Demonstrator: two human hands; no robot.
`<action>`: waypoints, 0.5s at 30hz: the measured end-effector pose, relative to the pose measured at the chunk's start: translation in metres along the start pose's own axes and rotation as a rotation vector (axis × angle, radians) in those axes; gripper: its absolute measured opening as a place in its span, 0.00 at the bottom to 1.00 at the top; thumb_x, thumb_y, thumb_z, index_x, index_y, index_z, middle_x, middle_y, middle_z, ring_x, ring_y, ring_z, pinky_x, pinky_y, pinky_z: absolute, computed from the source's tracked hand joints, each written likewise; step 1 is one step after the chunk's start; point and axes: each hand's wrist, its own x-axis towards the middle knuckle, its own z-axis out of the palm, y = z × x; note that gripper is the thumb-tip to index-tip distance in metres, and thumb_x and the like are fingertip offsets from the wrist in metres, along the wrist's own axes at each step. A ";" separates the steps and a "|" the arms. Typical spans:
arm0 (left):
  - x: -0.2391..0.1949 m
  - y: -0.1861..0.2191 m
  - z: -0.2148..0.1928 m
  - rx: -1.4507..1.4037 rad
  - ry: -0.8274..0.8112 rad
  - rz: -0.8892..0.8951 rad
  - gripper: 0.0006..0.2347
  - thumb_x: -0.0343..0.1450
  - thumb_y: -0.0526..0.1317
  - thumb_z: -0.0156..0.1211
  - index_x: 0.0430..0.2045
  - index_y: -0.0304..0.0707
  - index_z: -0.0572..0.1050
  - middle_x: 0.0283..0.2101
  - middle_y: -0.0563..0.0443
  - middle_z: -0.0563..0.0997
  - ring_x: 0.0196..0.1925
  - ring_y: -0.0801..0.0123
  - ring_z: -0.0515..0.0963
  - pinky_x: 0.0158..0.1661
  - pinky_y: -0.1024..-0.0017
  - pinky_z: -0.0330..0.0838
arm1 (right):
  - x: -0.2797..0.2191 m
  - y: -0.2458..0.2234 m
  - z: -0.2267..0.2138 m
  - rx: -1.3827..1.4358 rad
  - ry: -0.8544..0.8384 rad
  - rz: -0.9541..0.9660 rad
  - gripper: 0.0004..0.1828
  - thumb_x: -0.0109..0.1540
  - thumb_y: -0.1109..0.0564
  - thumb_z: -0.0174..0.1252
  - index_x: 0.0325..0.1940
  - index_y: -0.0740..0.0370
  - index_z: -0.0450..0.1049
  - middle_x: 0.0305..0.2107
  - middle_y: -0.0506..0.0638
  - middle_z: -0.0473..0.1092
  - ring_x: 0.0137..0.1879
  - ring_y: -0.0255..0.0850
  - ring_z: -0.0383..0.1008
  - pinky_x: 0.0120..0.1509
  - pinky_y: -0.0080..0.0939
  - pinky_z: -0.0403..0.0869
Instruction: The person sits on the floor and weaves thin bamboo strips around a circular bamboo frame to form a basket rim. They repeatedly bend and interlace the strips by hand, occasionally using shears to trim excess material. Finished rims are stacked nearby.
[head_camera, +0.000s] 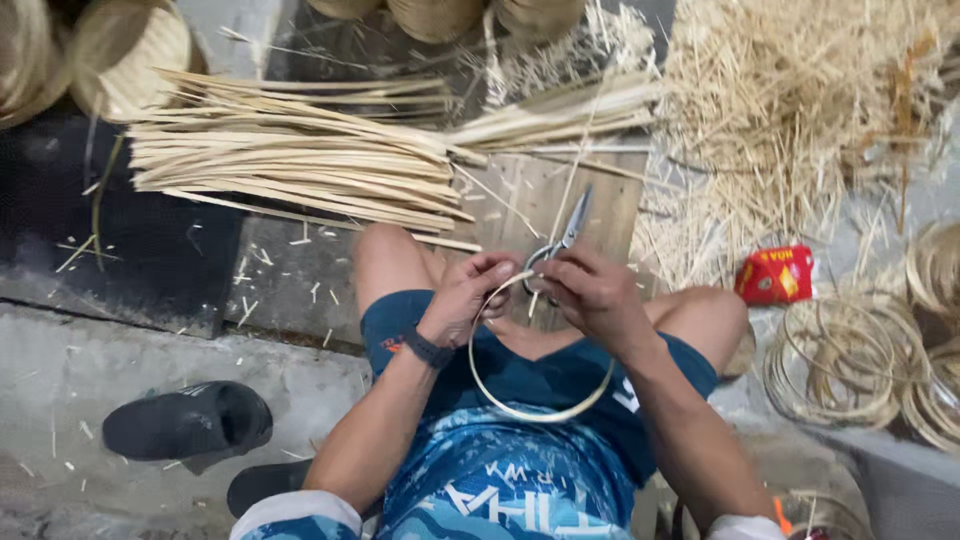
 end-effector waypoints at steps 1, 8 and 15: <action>0.000 -0.007 0.001 0.049 0.063 0.013 0.11 0.74 0.37 0.60 0.48 0.32 0.75 0.27 0.55 0.76 0.21 0.78 0.69 0.20 0.79 0.58 | -0.001 0.000 0.001 0.003 -0.031 0.008 0.10 0.59 0.59 0.71 0.44 0.57 0.80 0.36 0.49 0.74 0.40 0.46 0.77 0.40 0.45 0.75; -0.015 -0.031 0.002 -0.020 0.112 -0.171 0.12 0.76 0.45 0.53 0.45 0.37 0.76 0.23 0.58 0.72 0.17 0.80 0.65 0.18 0.79 0.55 | -0.020 0.002 0.026 -0.069 -0.151 -0.127 0.13 0.57 0.60 0.65 0.45 0.57 0.75 0.36 0.51 0.72 0.40 0.48 0.77 0.39 0.46 0.75; 0.022 -0.037 -0.022 0.305 -0.035 -0.432 0.34 0.70 0.76 0.29 0.10 0.47 0.65 0.09 0.60 0.59 0.08 0.75 0.55 0.11 0.75 0.43 | -0.021 -0.011 0.042 -0.097 -0.204 -0.258 0.18 0.47 0.59 0.65 0.38 0.63 0.69 0.40 0.55 0.69 0.44 0.53 0.72 0.41 0.49 0.74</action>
